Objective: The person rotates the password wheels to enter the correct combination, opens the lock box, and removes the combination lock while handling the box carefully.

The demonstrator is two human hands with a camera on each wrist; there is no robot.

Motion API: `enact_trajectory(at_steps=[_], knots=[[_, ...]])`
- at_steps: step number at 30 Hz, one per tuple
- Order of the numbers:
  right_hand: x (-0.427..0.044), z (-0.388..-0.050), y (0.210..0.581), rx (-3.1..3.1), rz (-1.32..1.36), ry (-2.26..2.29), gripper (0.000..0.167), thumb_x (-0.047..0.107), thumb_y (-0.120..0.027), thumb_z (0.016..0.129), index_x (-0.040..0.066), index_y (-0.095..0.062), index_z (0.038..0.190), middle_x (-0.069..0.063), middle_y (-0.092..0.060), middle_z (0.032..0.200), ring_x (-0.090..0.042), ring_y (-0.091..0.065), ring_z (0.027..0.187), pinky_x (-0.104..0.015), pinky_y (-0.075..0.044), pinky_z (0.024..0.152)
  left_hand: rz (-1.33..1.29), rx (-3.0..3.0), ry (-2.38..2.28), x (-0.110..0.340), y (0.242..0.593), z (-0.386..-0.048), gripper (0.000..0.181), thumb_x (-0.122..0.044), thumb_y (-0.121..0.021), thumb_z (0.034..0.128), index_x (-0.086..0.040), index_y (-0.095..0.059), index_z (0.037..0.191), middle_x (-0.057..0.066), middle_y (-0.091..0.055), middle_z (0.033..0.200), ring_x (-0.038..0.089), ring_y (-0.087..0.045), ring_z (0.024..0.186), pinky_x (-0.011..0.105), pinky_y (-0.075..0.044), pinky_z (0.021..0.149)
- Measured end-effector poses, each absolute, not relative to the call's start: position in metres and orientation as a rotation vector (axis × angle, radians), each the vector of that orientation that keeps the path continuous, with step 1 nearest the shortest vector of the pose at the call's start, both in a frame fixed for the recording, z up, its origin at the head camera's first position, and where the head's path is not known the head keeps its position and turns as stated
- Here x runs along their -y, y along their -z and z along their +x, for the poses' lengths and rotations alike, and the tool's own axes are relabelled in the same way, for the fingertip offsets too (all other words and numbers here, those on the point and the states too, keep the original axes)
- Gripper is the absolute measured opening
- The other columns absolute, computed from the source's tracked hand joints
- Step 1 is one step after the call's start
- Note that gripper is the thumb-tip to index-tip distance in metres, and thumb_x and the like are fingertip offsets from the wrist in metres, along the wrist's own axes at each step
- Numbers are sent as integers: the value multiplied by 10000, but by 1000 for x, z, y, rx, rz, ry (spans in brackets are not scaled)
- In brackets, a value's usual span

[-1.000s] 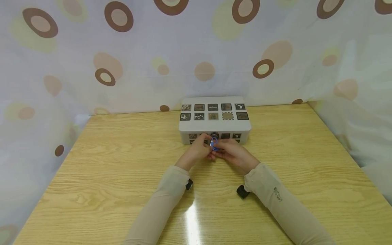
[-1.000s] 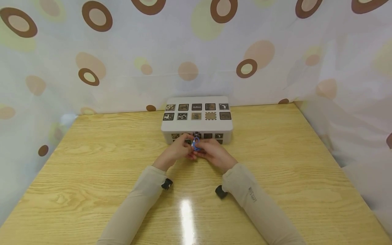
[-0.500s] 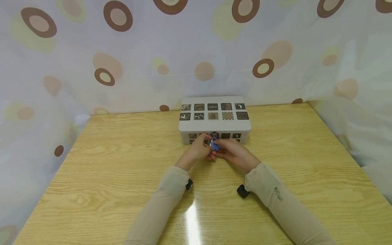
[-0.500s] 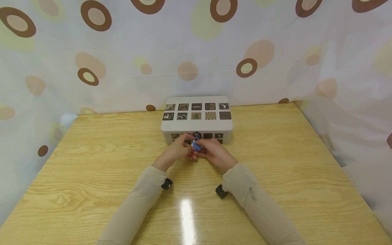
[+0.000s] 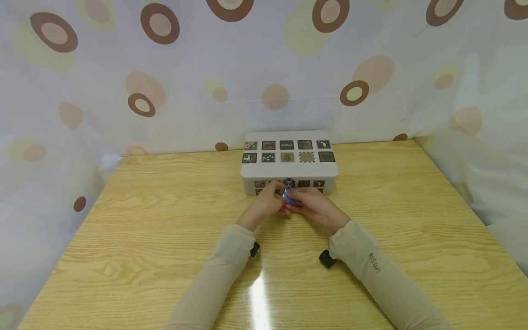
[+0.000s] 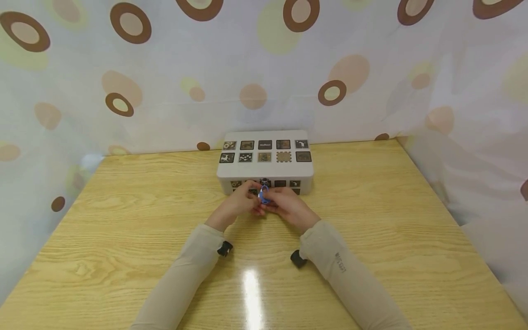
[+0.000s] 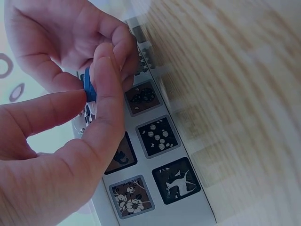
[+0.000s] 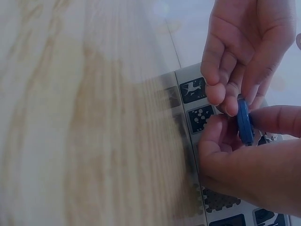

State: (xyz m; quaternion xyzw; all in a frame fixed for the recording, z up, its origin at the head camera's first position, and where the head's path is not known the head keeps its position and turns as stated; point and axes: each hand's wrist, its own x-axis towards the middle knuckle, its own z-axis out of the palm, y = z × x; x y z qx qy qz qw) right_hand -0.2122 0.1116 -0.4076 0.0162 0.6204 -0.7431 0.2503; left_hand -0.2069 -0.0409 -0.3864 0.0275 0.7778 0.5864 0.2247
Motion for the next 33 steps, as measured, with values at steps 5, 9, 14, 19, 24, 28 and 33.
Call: enact_trajectory(at_steps=[5, 9, 14, 19, 24, 28, 33], knots=[[-111, -212, 409, -1697, 54, 2018, 349, 20, -445, 997, -221, -410, 1247, -91, -563, 959, -101, -595, 795, -200, -526, 756, 73, -2137, -1639, 41, 388, -207, 360, 68, -471, 962, 17, -396, 1310, 235, -665, 857, 284, -683, 711, 378, -573, 737], [-112, -213, 409, -1690, 57, 2020, 355, 3, -445, 994, -229, -401, 1259, -102, -559, 983, -105, -602, 800, -205, -525, 760, 80, -2124, -1654, 41, 389, -206, 369, 75, -472, 959, 26, -393, 1316, 228, -659, 840, 323, -686, 746, 388, -572, 747], [-112, -213, 409, -1655, 75, 2045, 223, 8, -464, 985, -152, -512, 1132, -74, -600, 913, -116, -612, 783, -220, -532, 763, 94, -2124, -1655, 43, 389, -205, 381, 75, -471, 958, 30, -391, 1327, 205, -648, 827, 345, -685, 770, 393, -572, 755], [-113, -214, 409, -1606, 127, 2080, 145, 50, -459, 986, -40, -572, 984, -52, -624, 822, -118, -615, 768, -241, -540, 756, 115, -2139, -1644, 43, 389, -206, 392, 83, -473, 950, 41, -388, 1330, 209, -647, 841, 289, -678, 721, 381, -575, 745], [-113, -213, 409, -1600, 120, 2064, 140, 50, -467, 981, -35, -576, 961, -50, -630, 808, -123, -616, 751, -243, -537, 739, 112, -2147, -1623, 43, 389, -206, 397, 72, -476, 956, 35, -382, 1339, 226, -654, 860, 303, -681, 736, 384, -573, 748], [-113, -213, 411, -1619, 65, 2060, 134, 25, -474, 979, -44, -585, 948, -43, -626, 829, -122, -615, 751, -230, -537, 740, 114, -2152, -1626, 42, 388, -206, 388, 70, -477, 959, 35, -386, 1335, 218, -654, 832, 270, -674, 704, 370, -575, 733], [-113, -212, 410, -1646, 34, 2050, 144, 12, -467, 982, -98, -553, 1018, -35, -619, 848, -109, -607, 766, -213, -530, 751, 121, -2159, -1631, 42, 388, -205, 375, 77, -474, 956, 38, -393, 1320, 222, -657, 820, 283, -682, 708, 363, -577, 719]])
